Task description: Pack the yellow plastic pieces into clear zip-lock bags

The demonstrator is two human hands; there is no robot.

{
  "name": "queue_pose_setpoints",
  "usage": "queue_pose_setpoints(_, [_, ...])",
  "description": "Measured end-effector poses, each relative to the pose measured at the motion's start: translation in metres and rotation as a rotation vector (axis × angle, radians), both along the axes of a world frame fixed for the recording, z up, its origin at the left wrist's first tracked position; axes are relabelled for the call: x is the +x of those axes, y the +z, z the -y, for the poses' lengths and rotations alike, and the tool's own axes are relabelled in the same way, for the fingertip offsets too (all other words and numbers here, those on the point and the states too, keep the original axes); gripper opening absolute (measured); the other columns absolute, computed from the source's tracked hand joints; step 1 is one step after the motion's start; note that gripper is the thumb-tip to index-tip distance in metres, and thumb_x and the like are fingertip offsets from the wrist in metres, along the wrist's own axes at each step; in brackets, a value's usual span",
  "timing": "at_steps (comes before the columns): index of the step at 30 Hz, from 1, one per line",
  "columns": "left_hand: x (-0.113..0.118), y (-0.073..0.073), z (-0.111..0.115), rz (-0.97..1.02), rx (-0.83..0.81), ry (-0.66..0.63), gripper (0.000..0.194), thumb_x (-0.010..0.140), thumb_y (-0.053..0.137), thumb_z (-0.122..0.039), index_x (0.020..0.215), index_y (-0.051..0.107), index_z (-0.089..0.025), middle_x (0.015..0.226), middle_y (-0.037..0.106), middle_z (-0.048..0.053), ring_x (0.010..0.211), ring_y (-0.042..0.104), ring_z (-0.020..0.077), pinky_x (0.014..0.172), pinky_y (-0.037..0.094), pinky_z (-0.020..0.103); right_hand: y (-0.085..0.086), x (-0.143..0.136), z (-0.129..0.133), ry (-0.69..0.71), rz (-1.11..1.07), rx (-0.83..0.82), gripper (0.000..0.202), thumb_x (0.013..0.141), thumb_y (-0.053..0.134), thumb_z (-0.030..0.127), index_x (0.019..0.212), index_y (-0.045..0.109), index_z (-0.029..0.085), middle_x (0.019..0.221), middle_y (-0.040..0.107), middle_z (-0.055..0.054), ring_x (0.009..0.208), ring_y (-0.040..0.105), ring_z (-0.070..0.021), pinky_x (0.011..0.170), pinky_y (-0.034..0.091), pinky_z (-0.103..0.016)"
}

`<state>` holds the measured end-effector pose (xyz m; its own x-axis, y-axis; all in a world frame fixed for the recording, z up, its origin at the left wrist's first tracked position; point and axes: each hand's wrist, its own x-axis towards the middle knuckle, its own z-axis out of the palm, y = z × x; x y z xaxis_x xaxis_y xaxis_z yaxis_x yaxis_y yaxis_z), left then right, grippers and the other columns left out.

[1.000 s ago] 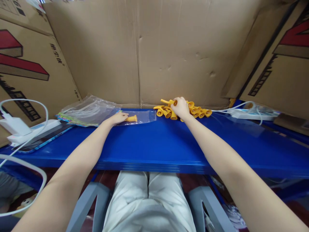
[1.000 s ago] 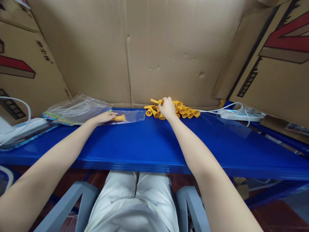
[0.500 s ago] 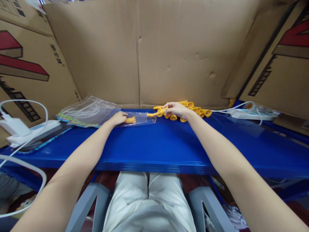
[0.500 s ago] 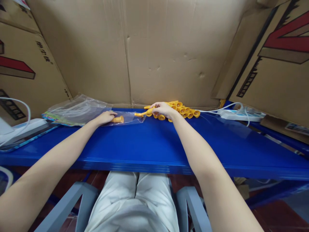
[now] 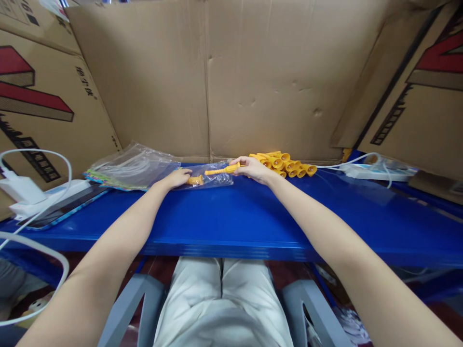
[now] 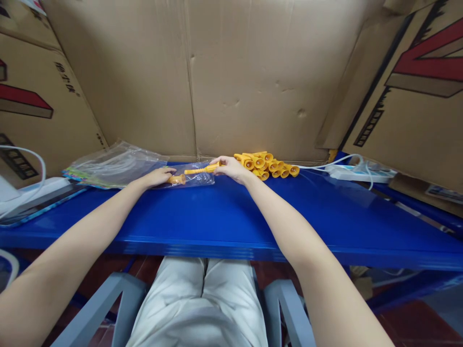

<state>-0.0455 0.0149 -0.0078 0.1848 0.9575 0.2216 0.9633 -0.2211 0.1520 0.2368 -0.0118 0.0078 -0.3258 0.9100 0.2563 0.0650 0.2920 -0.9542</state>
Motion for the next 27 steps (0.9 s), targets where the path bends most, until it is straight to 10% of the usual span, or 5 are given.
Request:
queue_pose_setpoints(9, [0.003,0.006,0.007,0.010,-0.100,-0.015,0.061,0.076,0.035,-0.026,0.133,0.049,-0.011,0.140,0.046,0.004,0.131,0.040,0.0169,0.109,0.028,0.024,-0.008,0.004,-0.008,-0.218,0.255,0.156,0.039,0.065,0.067,0.006,0.102,0.066,0.013,0.094,0.069,-0.007,0.080,0.061,-0.0128,0.079,0.051,-0.027])
queue_pose_setpoints(20, [0.006,0.007,0.011,0.063,-0.103,-0.069,0.058,0.079,0.040,-0.033,0.132,0.050,-0.012,0.139,0.047,0.005,0.131,0.040,0.0193,0.109,0.028,0.027,-0.013,-0.015,0.004,-0.026,0.255,0.017,0.039,0.065,0.071,0.006,0.104,0.064,0.010,0.092,0.067,-0.006,0.083,0.064,-0.0133,0.087,0.049,-0.030])
queue_pose_setpoints(27, [0.014,0.003,0.008,0.040,-0.121,-0.107,0.061,0.083,0.035,-0.041,0.136,0.045,-0.012,0.143,0.042,0.007,0.133,0.037,0.0194,0.110,0.026,0.029,-0.019,-0.030,0.005,-0.250,0.181,-0.072,0.020,0.071,0.073,0.015,0.085,0.059,0.012,0.062,0.063,-0.002,0.049,0.056,-0.0087,0.047,0.048,-0.019])
